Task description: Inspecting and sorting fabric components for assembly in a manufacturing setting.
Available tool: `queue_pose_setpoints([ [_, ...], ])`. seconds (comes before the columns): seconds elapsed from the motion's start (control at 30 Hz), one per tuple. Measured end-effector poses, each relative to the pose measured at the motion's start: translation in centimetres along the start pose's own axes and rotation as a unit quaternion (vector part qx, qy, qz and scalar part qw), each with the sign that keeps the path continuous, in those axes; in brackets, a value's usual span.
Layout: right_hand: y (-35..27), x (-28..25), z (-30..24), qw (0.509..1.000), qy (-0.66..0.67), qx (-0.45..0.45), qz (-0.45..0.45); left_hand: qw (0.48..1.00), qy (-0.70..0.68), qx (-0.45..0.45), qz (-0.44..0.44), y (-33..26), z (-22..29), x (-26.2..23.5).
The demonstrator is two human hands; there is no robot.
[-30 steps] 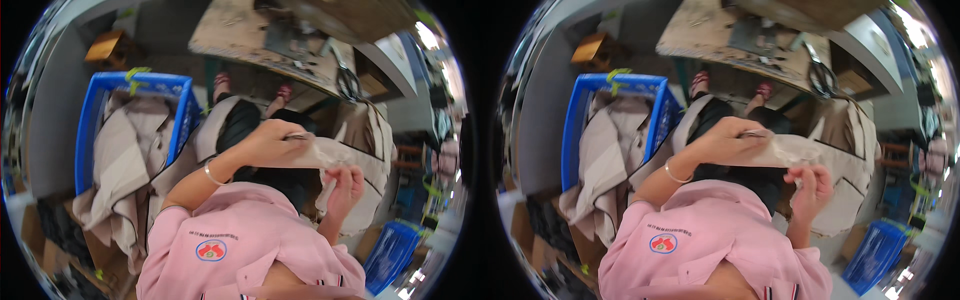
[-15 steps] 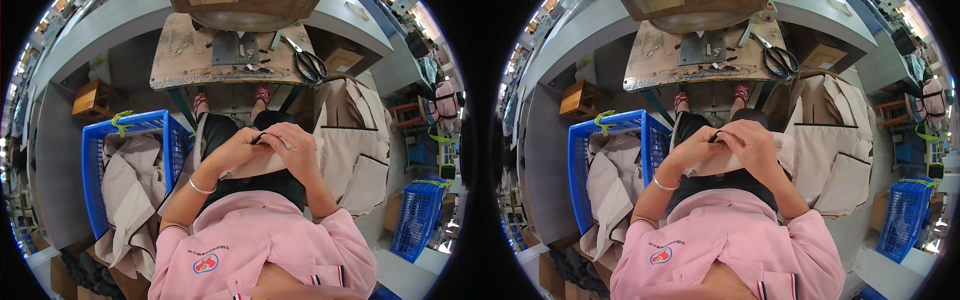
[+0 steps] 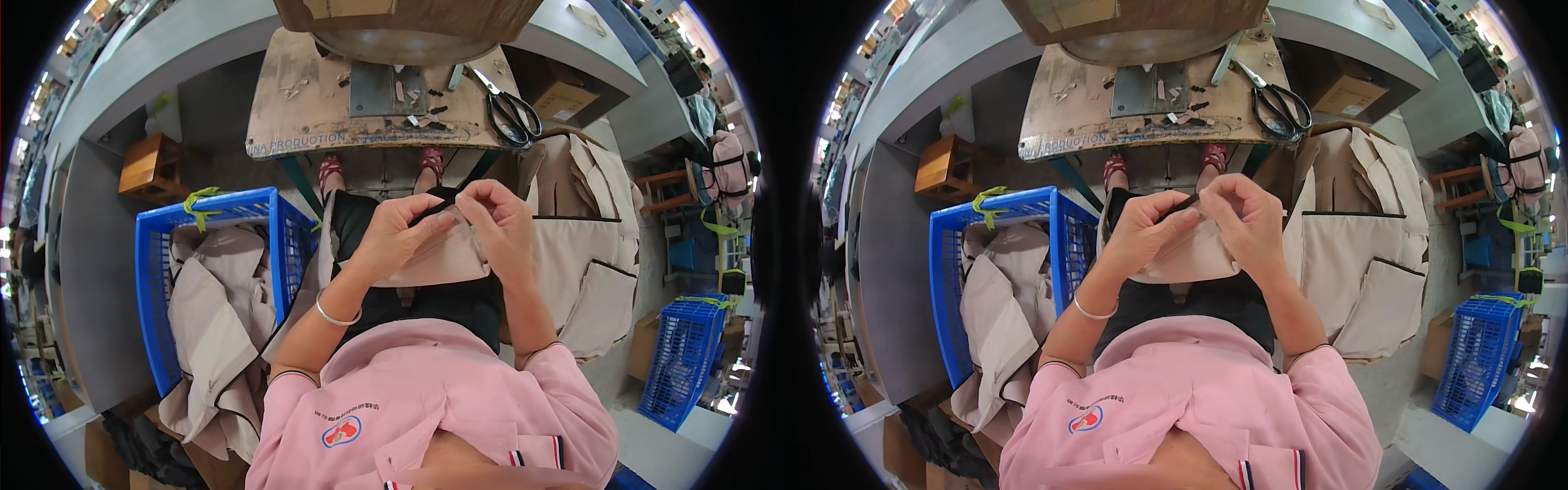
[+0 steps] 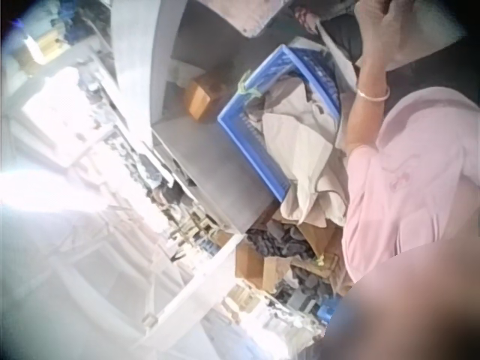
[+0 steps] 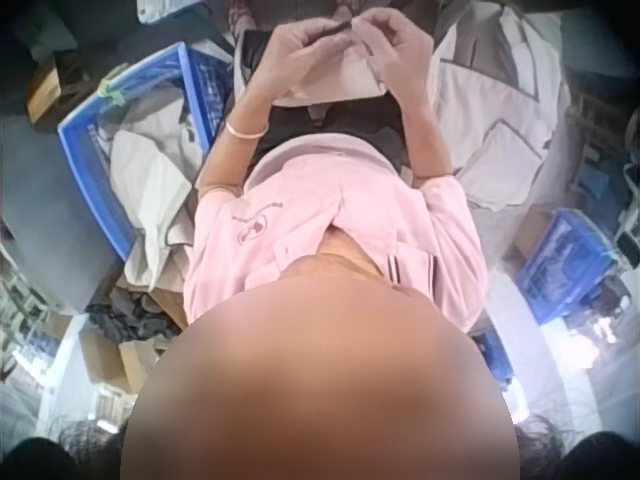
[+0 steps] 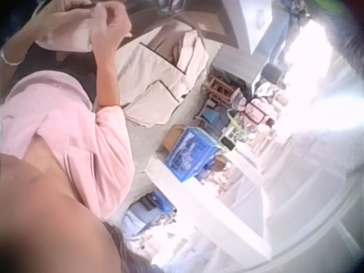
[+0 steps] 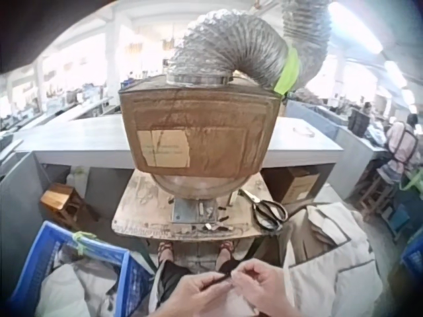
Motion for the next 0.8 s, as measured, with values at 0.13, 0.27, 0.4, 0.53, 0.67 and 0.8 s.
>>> queue_pose_setpoints([
  [0.13,1.6,1.2,-0.6,0.998,0.041,-0.043,0.03,0.999,-0.013,0.014,0.046,0.3,0.9,-1.8],
  [0.27,0.8,2.0,-1.4,0.994,-0.099,-0.036,-0.035,0.995,-0.038,0.035,0.079,0.8,1.4,-2.3],
  [0.4,-0.3,-1.4,-1.4,0.968,-0.241,-0.066,-0.001,0.998,-0.011,0.03,0.056,0.7,-0.1,-1.9],
  [0.53,-1.4,-8.6,-2.7,0.962,-0.175,-0.056,0.203,0.954,0.252,0.06,0.151,-0.4,-3.0,-3.6],
  [0.67,-3.4,-12.8,-3.6,0.959,-0.182,-0.065,0.207,0.941,0.323,0.048,0.093,-1.4,-6.0,-4.4],
  [0.8,-4.7,-13.5,-3.1,0.953,-0.2,-0.052,0.22,0.91,0.369,0.121,0.145,-1.6,-7.1,-3.8],
])
Point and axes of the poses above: each hand's wrist, its own y-axis towards the middle knuckle, its own x-axis out of the palm, z = x × y, the point moved 1 cm from there along y, towards the middle knuckle, and after that the axes turned 14 degrees about -x, right-handed, at the moved point
